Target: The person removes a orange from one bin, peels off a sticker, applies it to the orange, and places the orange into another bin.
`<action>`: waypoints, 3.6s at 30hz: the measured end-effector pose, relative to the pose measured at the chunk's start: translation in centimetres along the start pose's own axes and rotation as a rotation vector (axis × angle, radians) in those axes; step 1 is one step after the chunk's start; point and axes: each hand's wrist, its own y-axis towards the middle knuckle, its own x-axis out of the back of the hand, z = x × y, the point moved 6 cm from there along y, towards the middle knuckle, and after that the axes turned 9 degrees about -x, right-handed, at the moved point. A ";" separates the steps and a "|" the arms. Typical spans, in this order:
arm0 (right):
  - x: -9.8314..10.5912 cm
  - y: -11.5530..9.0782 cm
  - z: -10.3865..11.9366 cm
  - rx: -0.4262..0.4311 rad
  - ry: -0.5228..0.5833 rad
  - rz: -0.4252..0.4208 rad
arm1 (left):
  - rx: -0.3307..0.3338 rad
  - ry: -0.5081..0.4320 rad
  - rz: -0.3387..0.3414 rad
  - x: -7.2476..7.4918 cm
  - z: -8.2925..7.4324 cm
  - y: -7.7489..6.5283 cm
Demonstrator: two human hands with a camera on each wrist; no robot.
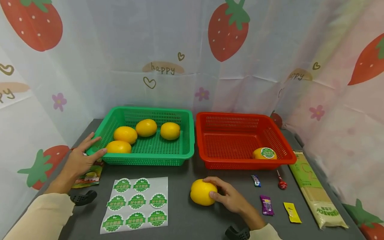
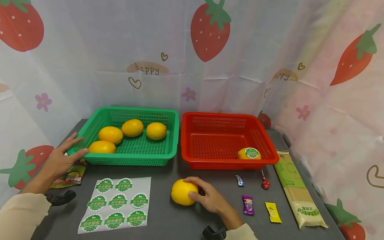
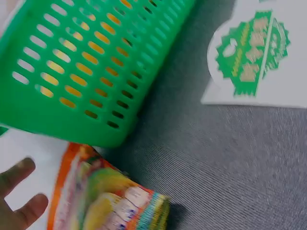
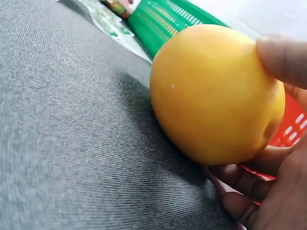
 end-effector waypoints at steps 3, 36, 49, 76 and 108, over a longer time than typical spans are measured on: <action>-0.2 -0.1 -0.1 0.005 -0.034 -0.018 | -0.028 0.019 -0.067 0.5 -1.1 -0.5; -0.6 -0.3 -0.4 0.021 -0.103 -0.072 | -0.145 -0.175 -0.162 -10.8 -7.4 -6.0; -0.3 -0.9 2.9 0.034 -0.095 -0.068 | -0.075 0.034 -0.003 -13.5 -6.9 -5.6; 0.0 -0.8 2.2 -0.082 -0.047 -0.071 | -0.327 -0.449 -0.131 -9.0 -15.8 -3.2; -0.1 -0.3 -1.2 -0.010 -0.074 -0.068 | -0.484 -0.229 -0.014 -23.0 -22.4 -1.7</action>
